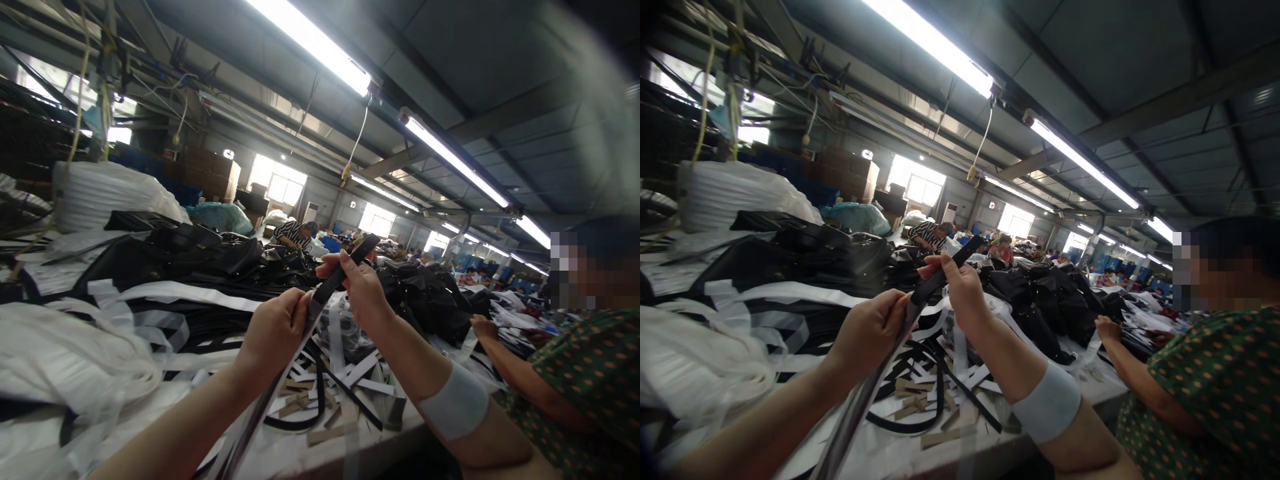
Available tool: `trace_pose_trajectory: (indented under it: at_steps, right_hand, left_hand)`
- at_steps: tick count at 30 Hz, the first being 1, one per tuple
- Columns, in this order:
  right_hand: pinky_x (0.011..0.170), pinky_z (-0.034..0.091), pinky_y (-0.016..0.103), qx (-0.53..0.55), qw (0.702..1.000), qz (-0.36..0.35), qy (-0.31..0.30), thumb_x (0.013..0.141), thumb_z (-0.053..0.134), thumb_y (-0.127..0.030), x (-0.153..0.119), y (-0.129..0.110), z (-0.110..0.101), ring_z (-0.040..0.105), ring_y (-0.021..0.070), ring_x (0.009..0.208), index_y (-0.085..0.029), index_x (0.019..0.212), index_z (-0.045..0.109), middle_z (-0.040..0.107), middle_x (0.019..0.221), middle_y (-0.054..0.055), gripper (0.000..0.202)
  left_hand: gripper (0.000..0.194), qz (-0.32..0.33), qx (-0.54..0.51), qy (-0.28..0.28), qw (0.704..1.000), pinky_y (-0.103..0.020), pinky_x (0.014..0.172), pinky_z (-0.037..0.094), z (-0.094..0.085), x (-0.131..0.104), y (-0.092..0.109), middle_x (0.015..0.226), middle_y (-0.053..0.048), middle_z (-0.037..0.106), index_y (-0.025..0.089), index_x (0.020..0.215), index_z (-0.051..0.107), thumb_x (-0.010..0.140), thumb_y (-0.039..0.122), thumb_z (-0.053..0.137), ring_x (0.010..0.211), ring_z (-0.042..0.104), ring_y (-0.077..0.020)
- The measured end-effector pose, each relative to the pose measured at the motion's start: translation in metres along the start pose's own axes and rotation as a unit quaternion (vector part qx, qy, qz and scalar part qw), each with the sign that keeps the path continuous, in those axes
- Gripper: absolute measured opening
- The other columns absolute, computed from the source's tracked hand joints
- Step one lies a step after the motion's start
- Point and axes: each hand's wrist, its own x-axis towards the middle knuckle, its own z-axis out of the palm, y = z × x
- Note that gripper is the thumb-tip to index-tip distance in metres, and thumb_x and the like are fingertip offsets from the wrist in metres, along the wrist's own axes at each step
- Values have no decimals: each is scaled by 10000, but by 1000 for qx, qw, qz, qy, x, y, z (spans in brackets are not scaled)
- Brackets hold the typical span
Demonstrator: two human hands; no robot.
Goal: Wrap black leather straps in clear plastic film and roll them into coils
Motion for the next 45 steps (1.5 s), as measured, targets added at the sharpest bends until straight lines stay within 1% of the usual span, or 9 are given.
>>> trace_pose_trajectory:
  at_steps: [5, 14, 21, 25, 33, 37, 39, 42, 45]
  right_hand:
    - [628, 540, 306, 19, 1000, -14, -8, 744, 737, -462, 15, -14, -11, 680, 171, 620, -177, 1018, 650, 737, 743, 23, 405]
    - [730, 549, 335, -48, 996, -26, -74, 822, 639, -521, -5, -5, 6, 697, 188, 732, -162, 953, 666, 746, 770, 56, 383]
    - [687, 530, 311, -60, 992, -100, 36, 822, 644, -481, 15, -14, -11, 693, 169, 689, -206, 1118, 594, 736, 806, 18, 407]
    - [747, 543, 342, -85, 993, -79, -22, 857, 578, -528, 5, -10, -5, 690, 181, 734, -191, 1004, 654, 737, 822, 41, 375]
    - [914, 498, 362, -110, 988, -70, -76, 899, 552, -476, -19, 10, 10, 670, 200, 949, -208, 1065, 676, 731, 979, 59, 339]
    - [948, 477, 351, -28, 995, -17, -93, 851, 625, -459, -26, 13, 8, 640, 192, 1018, -225, 1182, 609, 697, 1088, 52, 405]
    - [964, 467, 344, 29, 986, 45, -159, 785, 710, -430, -37, 21, 12, 625, 191, 1045, -234, 1221, 577, 677, 1123, 41, 496]
    - [911, 493, 342, 58, 936, 174, -300, 680, 801, -413, -63, 44, 27, 641, 200, 968, -205, 1112, 635, 696, 999, 27, 508]
    - [856, 515, 364, 62, 898, 247, -359, 745, 707, -531, -86, 66, 49, 657, 209, 845, -153, 870, 697, 699, 815, 40, 399]
  left_hand:
    - [336, 6, 12, 1, 1000, -253, 525, 311, 4, 3, 5, 585, 11, 613, 228, 664, 520, 938, 352, 369, 512, 533, -137]
    - [265, 5, 9, 48, 999, -265, 569, 326, 2, 11, 12, 686, -16, 666, 216, 790, 602, 927, 298, 390, 584, 564, -152]
    - [309, 6, 32, 32, 999, -270, 554, 299, 7, 2, 8, 598, 10, 594, 226, 698, 536, 940, 338, 382, 536, 512, -148]
    - [311, 5, 39, 42, 998, -271, 555, 307, 5, 5, 6, 618, 5, 615, 228, 724, 557, 945, 349, 374, 540, 534, -153]
    - [307, 9, 59, 70, 996, -274, 560, 325, -1, 6, 3, 664, -24, 663, 212, 759, 593, 944, 327, 376, 582, 583, -166]
    - [296, -2, 47, 81, 996, -267, 562, 330, -6, 2, -6, 648, -8, 649, 206, 778, 608, 941, 340, 400, 576, 568, -156]
    - [286, -11, 27, 97, 995, -259, 559, 333, -9, 1, -10, 641, 1, 636, 203, 770, 610, 935, 338, 419, 575, 556, -145]
    - [328, -21, -48, 103, 993, -243, 550, 345, -13, 0, -12, 621, 11, 607, 194, 709, 584, 935, 366, 421, 574, 537, -129]
    - [382, -22, -151, 68, 986, -228, 534, 366, -14, -3, -16, 602, 21, 573, 182, 713, 569, 918, 475, 434, 563, 517, -119]
